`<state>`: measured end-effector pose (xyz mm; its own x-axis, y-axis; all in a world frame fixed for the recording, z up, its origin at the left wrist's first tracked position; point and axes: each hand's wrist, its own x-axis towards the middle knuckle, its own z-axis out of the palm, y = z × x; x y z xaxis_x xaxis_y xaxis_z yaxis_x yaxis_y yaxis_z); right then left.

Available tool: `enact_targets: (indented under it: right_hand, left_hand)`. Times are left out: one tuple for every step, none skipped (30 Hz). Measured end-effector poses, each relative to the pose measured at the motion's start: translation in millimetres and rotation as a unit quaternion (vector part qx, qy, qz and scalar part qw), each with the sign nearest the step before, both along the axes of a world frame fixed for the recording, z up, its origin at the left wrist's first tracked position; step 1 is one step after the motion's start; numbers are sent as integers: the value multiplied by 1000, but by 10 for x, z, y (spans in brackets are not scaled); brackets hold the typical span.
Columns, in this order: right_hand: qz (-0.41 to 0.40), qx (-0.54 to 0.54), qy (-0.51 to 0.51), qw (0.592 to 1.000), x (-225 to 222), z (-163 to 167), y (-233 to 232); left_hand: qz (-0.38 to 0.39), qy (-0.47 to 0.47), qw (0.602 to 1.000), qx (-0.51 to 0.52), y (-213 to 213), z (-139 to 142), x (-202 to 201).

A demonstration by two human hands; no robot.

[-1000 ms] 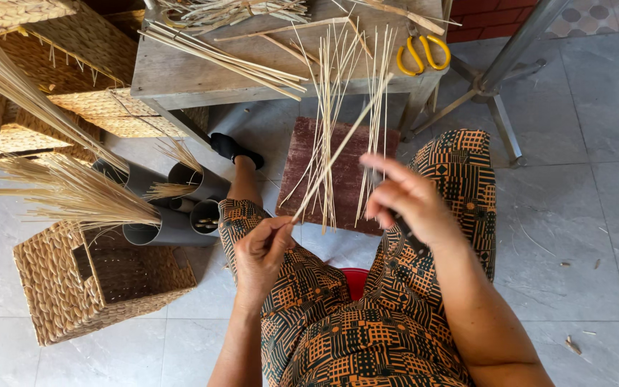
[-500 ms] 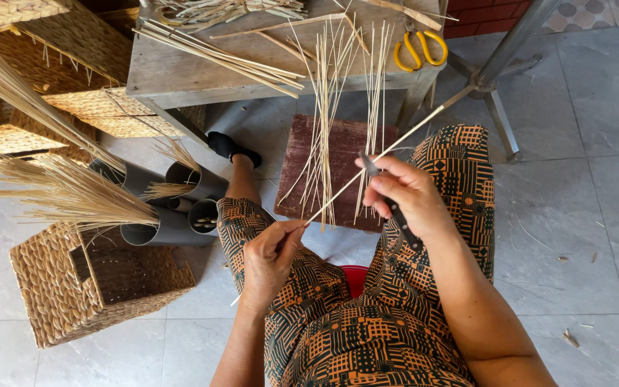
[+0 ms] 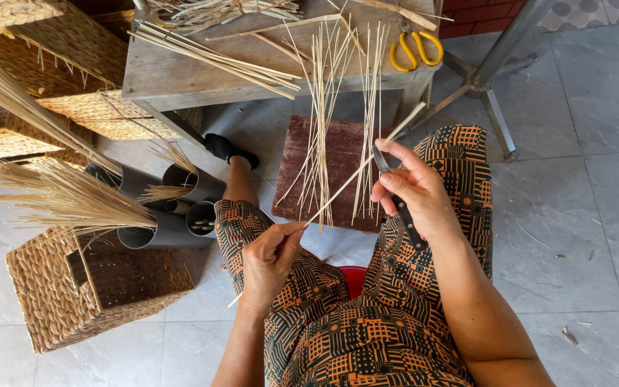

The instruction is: The person sits on a low stool and splits thin bamboo strips into narrower slivers, using a small knife to shave and point the ends of each strip. Finished slivers are placed with a growing pile of similar sticks on the work surface, and the person reaches for the next strip to repeat the process.

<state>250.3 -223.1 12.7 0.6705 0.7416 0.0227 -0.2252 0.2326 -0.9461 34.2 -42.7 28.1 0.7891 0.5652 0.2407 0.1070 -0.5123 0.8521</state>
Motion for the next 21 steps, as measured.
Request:
enact_targets:
  right_hand:
    - [-6, 5, 3, 1000, -15, 10, 9]
    - [-12, 9, 7, 1000, -27, 18, 18]
    - [-17, 14, 10, 1000, -34, 25, 25]
    - [-30, 14, 4, 999, -40, 29, 24]
    - [-43, 14, -2, 999, -45, 30, 27]
    - [-56, 13, -9, 998, -47, 28, 30]
    - [-64, 19, -10, 998, -48, 24, 33]
    - [-73, 25, -11, 997, -50, 19, 36]
    - [-81, 30, -13, 996, -51, 13, 40]
    - [-81, 32, -20, 996, -52, 7, 44]
    - [-81, 34, -26, 996, -55, 1, 50]
    - [-80, 36, -33, 996, -57, -4, 53]
    - [-78, 30, -37, 996, -57, -9, 58]
    - [-76, 25, -41, 996, -59, -14, 62]
    - [-74, 20, -45, 996, -60, -19, 63]
    - [-80, 14, -55, 995, -58, -25, 67]
    - [-86, 8, -64, 994, -52, -34, 80]
    - [-93, 1, -73, 993, -45, -42, 80]
    - [-101, 10, -77, 992, -36, -51, 71]
    - [-109, 19, -81, 991, -21, -60, 60]
    - [-118, 28, -85, 989, 1, -71, 50]
  left_hand:
    - [1, 0, 1000, 3, -2, 2, 2]
    - [3, 0, 1000, 5, -3, 4, 4]
    - [4, 0, 1000, 8, -3, 6, 5]
    - [5, 2, 1000, 15, -5, 8, 4]
    - [7, 4, 1000, 22, -3, 10, 4]
    - [9, 6, 1000, 29, -1, 12, 5]
    - [8, 3, 999, 32, 1, 13, 6]
    - [7, -1, 999, 35, 2, 14, 6]
    - [6, -5, 999, 39, 4, 14, 7]
    - [5, -7, 999, 37, 3, 14, 8]
    - [3, -9, 999, 35, 1, 13, 6]
    - [2, -11, 999, 33, -2, 12, 5]
    - [3, -9, 999, 38, -1, 10, 6]
    - [4, -6, 999, 42, -3, 8, 7]
    - [4, -3, 999, 46, -4, 6, 7]
    - [0, -9, 999, 44, -8, 3, 8]
    - [-3, -15, 999, 44, -6, 2, 10]
    - [-7, -21, 999, 42, -6, 2, 10]
    - [-4, -16, 999, 40, -8, 2, 4]
    - [-1, -13, 999, 38, -8, 4, -1]
    - [1, -9, 999, 36, -2, 4, -2]
